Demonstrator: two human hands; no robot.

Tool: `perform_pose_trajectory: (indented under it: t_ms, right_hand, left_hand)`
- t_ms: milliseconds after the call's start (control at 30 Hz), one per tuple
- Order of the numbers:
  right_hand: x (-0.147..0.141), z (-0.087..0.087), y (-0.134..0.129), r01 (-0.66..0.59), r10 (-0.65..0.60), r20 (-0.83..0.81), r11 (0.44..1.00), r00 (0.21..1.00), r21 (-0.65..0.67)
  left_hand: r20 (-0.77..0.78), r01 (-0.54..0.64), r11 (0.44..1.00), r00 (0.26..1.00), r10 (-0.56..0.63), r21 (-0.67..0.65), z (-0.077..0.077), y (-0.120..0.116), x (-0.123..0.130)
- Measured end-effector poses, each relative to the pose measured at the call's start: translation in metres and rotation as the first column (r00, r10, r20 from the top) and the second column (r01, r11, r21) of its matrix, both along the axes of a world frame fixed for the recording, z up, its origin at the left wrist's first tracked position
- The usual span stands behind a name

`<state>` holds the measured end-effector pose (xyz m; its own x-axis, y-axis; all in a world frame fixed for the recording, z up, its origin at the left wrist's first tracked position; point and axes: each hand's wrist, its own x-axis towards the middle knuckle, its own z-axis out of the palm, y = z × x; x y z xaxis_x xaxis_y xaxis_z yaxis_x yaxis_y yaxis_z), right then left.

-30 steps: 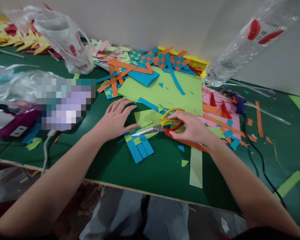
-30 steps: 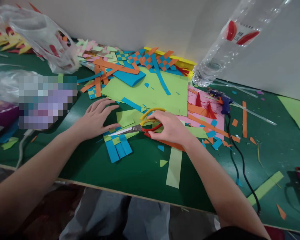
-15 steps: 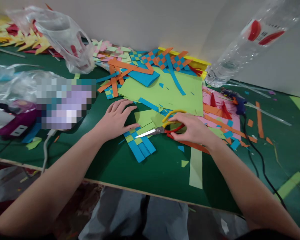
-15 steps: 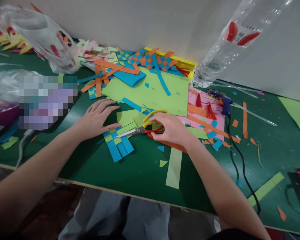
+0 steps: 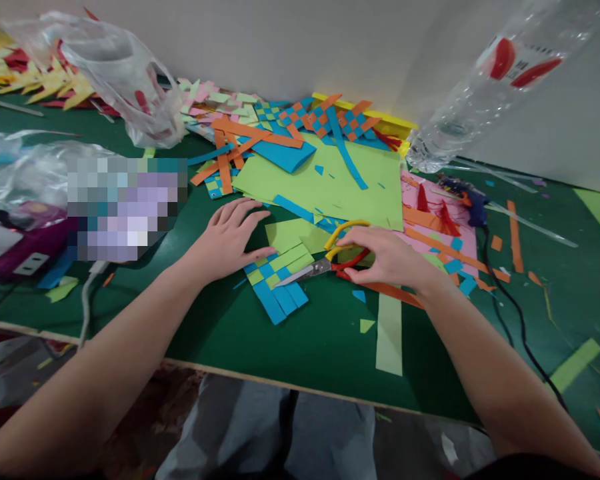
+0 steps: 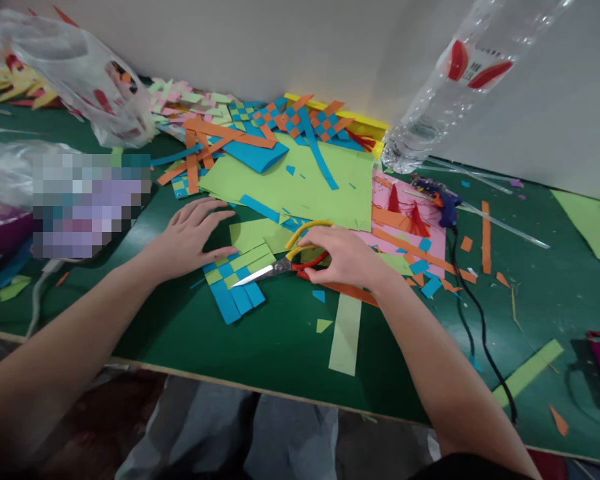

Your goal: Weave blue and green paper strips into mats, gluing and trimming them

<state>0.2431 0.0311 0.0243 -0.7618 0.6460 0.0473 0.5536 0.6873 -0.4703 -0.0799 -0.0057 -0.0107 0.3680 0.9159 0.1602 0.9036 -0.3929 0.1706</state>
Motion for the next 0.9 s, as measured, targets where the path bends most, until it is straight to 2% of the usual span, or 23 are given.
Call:
perform_pose_trajectory:
  t_ms: [167,400,600,900]
  right_hand:
    - [0.006,0.0,0.0,0.023,-0.025,-0.034,0.998,0.999,-0.054]
    - [0.001,0.0,-0.001,0.172,-0.171,-0.042,0.984,0.984,0.041]
    - [0.005,-0.003,0.002,0.145,-0.146,0.018,0.989,0.989,0.038]
    - [0.014,-0.004,0.006,0.11,-0.108,0.029,0.993,0.994,-0.045]
  left_hand:
    - [0.0,0.002,1.0,1.0,-0.002,-0.016,0.001,0.0,0.001]
    - [-0.002,-0.001,1.0,1.0,0.001,-0.027,0.0,0.001,0.0]
    - [-0.006,-0.005,1.0,1.0,0.005,-0.025,0.001,0.001,0.0]
    - [-0.002,-0.005,0.999,1.0,0.005,-0.033,0.001,0.001,0.0]
